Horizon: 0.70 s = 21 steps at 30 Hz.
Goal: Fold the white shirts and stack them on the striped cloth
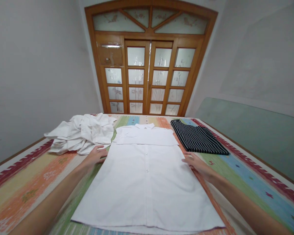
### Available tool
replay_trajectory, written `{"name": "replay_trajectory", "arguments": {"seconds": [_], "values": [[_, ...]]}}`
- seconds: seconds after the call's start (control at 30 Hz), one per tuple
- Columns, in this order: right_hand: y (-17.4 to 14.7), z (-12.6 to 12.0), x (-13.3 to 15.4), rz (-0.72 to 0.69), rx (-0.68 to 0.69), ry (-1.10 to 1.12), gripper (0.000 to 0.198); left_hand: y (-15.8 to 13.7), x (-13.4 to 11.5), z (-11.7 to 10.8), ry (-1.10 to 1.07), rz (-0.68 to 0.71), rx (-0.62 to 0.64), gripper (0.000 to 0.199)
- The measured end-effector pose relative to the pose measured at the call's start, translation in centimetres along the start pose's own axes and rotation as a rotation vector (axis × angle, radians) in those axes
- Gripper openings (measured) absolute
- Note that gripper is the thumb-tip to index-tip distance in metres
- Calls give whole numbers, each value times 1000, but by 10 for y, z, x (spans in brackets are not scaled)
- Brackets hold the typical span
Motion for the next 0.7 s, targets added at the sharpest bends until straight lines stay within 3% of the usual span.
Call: {"name": "replay_trajectory", "arguments": {"seconds": [0.13, 0.27, 0.43, 0.57, 0.7], "values": [[21, -1, 5, 28, 18, -17, 59, 4, 3, 7, 23, -33, 71, 69], [37, -1, 8, -77, 72, -9, 53, 12, 5, 9, 61, 134, 125, 87], [37, -10, -2, -123, 37, 55, 50, 12, 3, 2, 105, 329, 113, 78], [29, -13, -3, -114, 45, 107, 60, 7, 5, -1, 100, 296, 139, 71], [23, -17, 4, -138, 84, -29, 64, 2, 0, -2, 296, 302, 181, 60]]}}
Point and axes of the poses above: each hand's wrist, its own y-axis towards the middle knuckle, its own z-axis out of the palm, x = y × z, the point moved 5 cm from there along y, towards the middle knuckle, and after that the axes turned 6 degrees about x, right-handed, at the moved point
